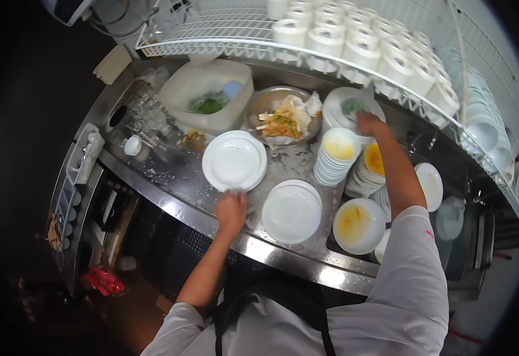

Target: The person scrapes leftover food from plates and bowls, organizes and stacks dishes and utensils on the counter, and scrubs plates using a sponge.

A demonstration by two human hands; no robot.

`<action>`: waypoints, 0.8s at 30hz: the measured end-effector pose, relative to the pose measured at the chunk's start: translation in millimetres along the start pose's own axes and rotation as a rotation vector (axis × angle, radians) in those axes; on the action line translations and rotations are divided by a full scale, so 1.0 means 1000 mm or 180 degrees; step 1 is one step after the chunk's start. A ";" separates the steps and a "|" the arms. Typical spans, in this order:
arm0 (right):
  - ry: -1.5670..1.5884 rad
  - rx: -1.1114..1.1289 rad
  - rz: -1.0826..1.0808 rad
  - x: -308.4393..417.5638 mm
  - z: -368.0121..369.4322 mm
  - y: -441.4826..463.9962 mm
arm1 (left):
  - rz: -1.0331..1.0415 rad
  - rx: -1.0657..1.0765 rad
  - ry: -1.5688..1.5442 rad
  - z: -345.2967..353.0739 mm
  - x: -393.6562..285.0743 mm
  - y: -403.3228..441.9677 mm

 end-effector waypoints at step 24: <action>0.1289 -0.1443 -0.1141 0.497 0.048 -0.054 | -0.0767 0.0171 -0.3822 0.016 0.112 0.177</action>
Point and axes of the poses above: each hand's wrist, its own y-axis towards the middle knuckle, its own z-axis out of the palm, x = y × z, the point moved 4 cm from there along y, towards the middle knuckle, and after that the axes turned 14 degrees about x, right-handed, at the moved point
